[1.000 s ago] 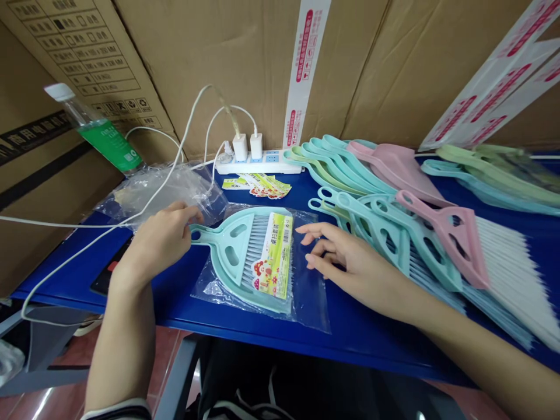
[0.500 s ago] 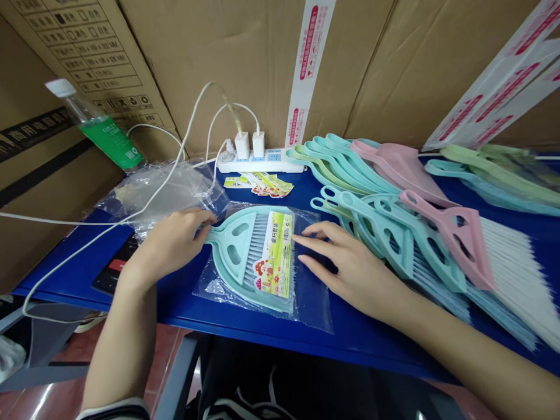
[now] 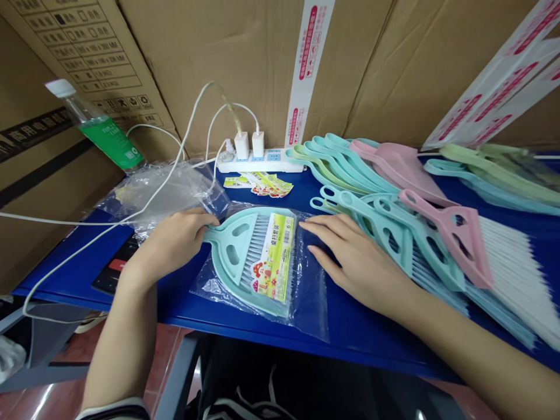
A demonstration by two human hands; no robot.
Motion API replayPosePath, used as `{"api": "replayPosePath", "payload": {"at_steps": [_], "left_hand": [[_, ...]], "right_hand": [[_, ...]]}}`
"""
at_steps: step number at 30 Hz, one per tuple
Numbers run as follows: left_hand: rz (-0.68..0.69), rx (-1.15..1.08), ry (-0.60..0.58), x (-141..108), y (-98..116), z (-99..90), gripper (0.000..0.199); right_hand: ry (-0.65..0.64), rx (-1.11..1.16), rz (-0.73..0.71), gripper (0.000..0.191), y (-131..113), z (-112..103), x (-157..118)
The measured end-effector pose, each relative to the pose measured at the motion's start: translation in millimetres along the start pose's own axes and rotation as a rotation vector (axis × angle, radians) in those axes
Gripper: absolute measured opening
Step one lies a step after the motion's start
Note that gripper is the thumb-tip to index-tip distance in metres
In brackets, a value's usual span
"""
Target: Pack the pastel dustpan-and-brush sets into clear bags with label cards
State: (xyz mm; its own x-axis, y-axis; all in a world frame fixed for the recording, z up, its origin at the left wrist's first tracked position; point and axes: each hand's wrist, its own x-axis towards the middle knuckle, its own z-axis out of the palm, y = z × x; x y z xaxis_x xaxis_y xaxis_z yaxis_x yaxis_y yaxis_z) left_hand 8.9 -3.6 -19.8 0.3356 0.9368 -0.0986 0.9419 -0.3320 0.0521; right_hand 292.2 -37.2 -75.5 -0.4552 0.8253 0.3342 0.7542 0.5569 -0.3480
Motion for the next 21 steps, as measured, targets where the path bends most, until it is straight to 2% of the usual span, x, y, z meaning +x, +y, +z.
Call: {"api": "replayPosePath", "payload": {"at_steps": [9,16,21], "left_hand": [[-0.06,0.099,-0.025,0.8,3.4,2.2,0.047],[0.057,0.094,0.007,4.2,3.3,5.3,0.043],[0.062,0.117,0.067,7.5,7.2,8.1,0.04]], "right_hand": [[0.025,0.024,0.091,0.044,4.0,-0.4,0.0],[0.031,0.007,0.035,0.037,7.6,-0.7,-0.9],[-0.019,0.032,0.032,0.036,8.0,-1.6,-3.5]]}}
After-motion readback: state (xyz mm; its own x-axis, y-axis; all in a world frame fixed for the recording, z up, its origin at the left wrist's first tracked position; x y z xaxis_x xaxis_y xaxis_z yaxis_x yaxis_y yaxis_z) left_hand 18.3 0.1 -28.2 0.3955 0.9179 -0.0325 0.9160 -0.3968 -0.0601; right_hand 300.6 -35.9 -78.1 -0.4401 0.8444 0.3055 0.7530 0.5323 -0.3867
